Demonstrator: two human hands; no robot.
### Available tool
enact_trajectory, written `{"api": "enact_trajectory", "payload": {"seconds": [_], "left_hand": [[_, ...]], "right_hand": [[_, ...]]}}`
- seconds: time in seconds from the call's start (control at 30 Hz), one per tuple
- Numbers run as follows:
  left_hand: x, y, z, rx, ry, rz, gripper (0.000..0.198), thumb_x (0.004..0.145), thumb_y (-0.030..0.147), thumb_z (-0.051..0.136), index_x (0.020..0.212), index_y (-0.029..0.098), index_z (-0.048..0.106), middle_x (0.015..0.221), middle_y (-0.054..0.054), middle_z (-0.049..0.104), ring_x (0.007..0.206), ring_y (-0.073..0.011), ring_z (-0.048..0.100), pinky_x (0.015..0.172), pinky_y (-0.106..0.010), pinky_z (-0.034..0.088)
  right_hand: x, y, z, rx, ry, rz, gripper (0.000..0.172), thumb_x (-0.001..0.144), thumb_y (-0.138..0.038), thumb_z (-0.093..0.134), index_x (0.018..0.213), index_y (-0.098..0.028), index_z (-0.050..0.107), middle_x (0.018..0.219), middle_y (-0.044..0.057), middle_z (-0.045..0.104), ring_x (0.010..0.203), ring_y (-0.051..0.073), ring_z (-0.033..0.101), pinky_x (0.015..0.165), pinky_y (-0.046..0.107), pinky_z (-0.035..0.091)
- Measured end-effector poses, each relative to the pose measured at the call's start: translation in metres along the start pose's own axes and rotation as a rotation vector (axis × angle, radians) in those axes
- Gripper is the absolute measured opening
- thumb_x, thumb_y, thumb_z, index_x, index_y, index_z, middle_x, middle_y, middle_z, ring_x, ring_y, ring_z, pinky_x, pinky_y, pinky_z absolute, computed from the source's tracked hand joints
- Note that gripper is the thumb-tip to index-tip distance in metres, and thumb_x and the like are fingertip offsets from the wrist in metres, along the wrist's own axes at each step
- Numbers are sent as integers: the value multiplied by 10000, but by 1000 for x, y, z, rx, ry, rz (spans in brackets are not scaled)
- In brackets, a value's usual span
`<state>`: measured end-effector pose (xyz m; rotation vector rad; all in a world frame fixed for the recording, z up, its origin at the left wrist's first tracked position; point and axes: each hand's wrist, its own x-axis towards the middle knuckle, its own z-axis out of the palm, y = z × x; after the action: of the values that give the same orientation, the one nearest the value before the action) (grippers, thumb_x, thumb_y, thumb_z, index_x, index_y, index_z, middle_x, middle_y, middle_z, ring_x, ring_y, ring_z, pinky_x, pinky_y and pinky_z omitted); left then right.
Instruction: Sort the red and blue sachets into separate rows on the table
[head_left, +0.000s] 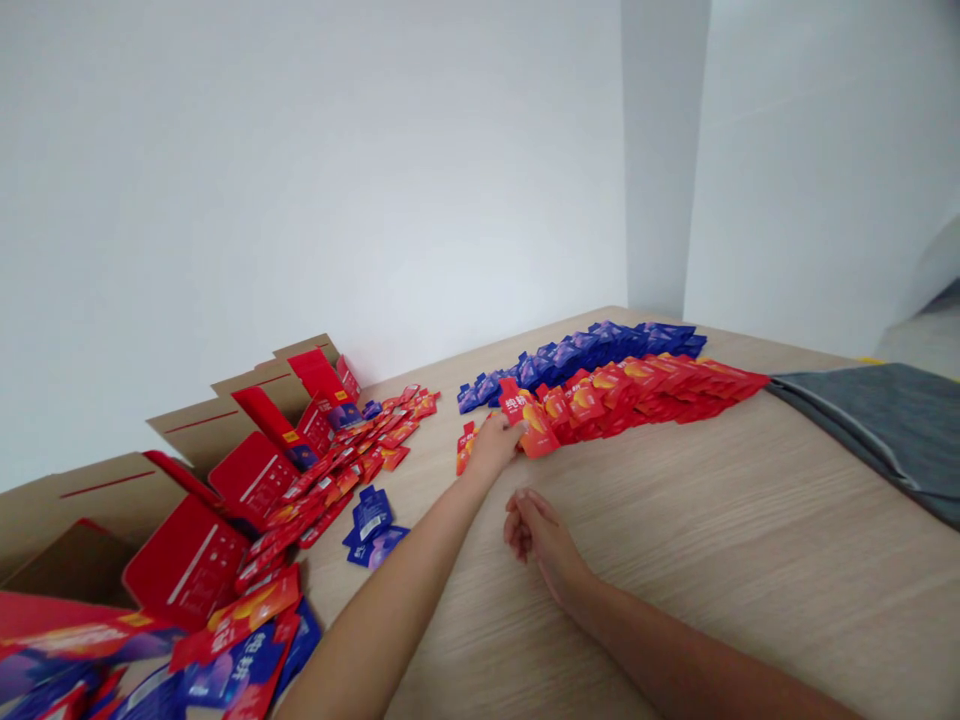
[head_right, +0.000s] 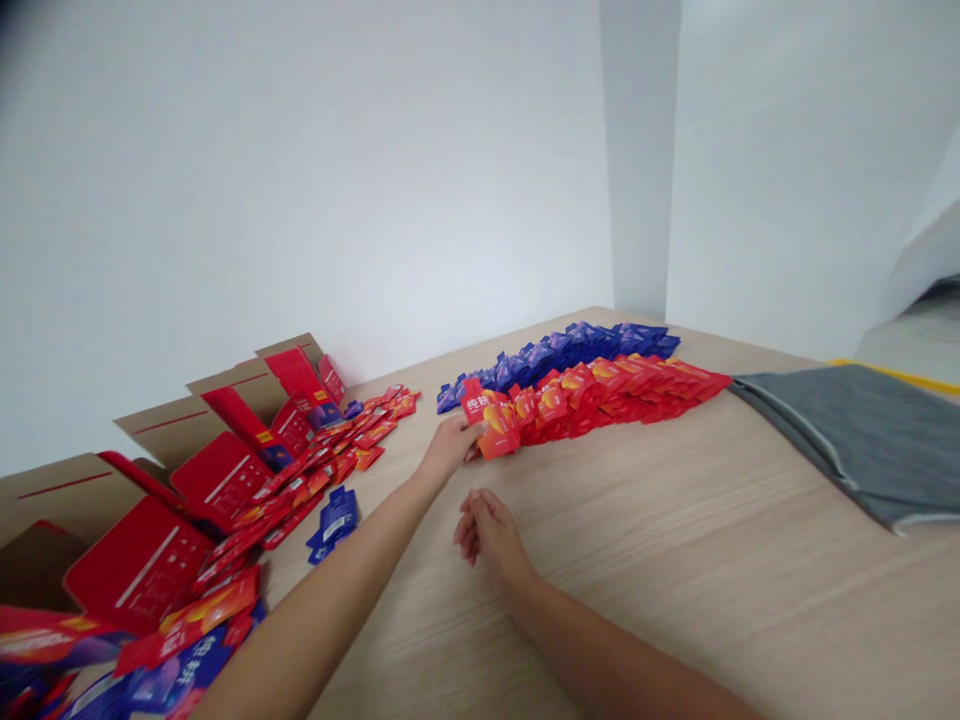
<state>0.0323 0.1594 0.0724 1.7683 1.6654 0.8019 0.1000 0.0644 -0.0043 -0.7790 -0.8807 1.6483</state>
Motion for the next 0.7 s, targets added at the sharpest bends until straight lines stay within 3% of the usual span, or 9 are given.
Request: {"api": "enact_trajectory", "payload": {"seconds": [0.2,0.33,0.47,0.57,0.7], "left_hand": [[71,18,13,165,20,-13,289,702,268,607,450,165,510,414,15,473,501,-130,501,513,-229,338],[85,12,8,224,34,-41,373,761,351,538,439,162,537,422,-22,515,484,-143,519,510,-241,356],[65,-25,-16,279,136,-77,333,802,331,471,565,142,609,507,-38,586,521,-143,555,515,-229,377],[33,-71,-47,339,245,-141,223,796,214,449,753,121,647,656,-53,656,623,-144,602,573,-220,417],[-18,-135,-95,461,408,-224,272,787,141,410,963,124,615,910,-77,673,855,-161,615,745,-243,448]], "right_hand": [[1,5,-1,-61,-75,22,391,719,-588,478,711,-200,433,461,-59,498,321,53,393,300,159,253],[3,6,-2,-51,-68,30,385,715,-586,473,710,-203,429,455,-62,490,316,50,386,296,158,247],[6,8,-3,-78,-88,43,388,705,-585,477,717,-199,435,468,-57,508,314,52,392,296,160,261],[4,7,-2,-111,-85,49,373,702,-565,486,719,-194,442,470,-55,515,319,56,399,296,159,260],[-1,3,-2,-154,-67,17,336,716,-522,496,714,-189,457,485,-52,525,347,64,416,313,160,280]]}}
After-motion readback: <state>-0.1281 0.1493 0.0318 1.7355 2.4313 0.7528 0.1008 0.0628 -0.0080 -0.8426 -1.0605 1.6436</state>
